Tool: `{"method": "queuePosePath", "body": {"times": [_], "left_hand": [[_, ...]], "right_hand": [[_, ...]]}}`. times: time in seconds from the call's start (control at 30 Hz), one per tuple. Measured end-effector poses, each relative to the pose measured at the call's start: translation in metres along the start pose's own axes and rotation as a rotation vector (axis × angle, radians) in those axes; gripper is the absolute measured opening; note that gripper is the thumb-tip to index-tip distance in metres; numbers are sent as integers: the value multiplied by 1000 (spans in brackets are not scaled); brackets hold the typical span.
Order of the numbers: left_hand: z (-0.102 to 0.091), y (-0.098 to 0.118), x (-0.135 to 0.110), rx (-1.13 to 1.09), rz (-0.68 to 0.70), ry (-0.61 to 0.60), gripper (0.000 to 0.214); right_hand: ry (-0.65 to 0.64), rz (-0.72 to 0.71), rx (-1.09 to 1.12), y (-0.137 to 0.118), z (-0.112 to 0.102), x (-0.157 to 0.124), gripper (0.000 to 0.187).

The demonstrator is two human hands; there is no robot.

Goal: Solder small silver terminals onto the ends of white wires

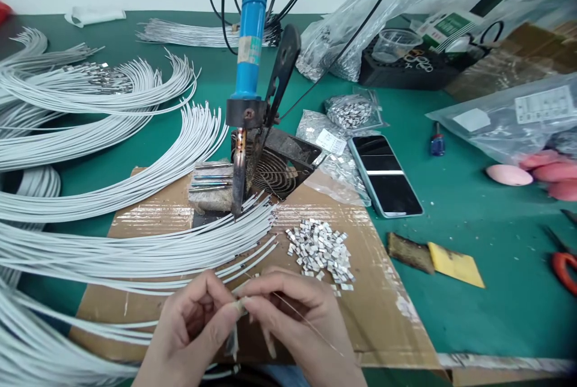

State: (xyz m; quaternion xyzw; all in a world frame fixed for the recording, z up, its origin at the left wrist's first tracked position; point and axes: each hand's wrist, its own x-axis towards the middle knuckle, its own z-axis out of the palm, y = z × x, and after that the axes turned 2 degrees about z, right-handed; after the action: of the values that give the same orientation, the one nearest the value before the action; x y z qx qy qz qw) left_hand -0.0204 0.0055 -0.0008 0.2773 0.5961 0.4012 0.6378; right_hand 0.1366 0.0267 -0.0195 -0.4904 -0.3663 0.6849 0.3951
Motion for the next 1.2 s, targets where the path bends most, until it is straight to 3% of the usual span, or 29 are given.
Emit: {"method": "queuePosePath", "body": {"times": [0.13, 0.23, 0.37, 0.5, 0.63, 0.9, 1.0, 1.2], "left_hand": [[2, 1, -1, -15, -25, -5, 58], [4, 1, -2, -34, -28, -1, 58], [3, 0, -2, -40, -11, 50, 57], [4, 2, 0, -85, 18, 93, 54], [7, 5, 1, -110, 33, 111, 53], [8, 1, -1, -115, 23, 108, 54], [7, -2, 0, -118, 36, 104, 53], [4, -7, 1, -52, 108, 104, 52]], "right_hand": [[85, -102, -14, 5, 7, -3, 23], [164, -119, 125, 11, 3, 1, 32], [169, -94, 290, 14, -4, 7, 24], [81, -61, 124, 9, 4, 1, 11], [72, -190, -16, 1, 10, -5, 12], [97, -183, -50, 6, 8, -5, 12], [123, -139, 25, 12, 11, -5, 18], [19, 200, 313, 11, 7, -4, 36]]}}
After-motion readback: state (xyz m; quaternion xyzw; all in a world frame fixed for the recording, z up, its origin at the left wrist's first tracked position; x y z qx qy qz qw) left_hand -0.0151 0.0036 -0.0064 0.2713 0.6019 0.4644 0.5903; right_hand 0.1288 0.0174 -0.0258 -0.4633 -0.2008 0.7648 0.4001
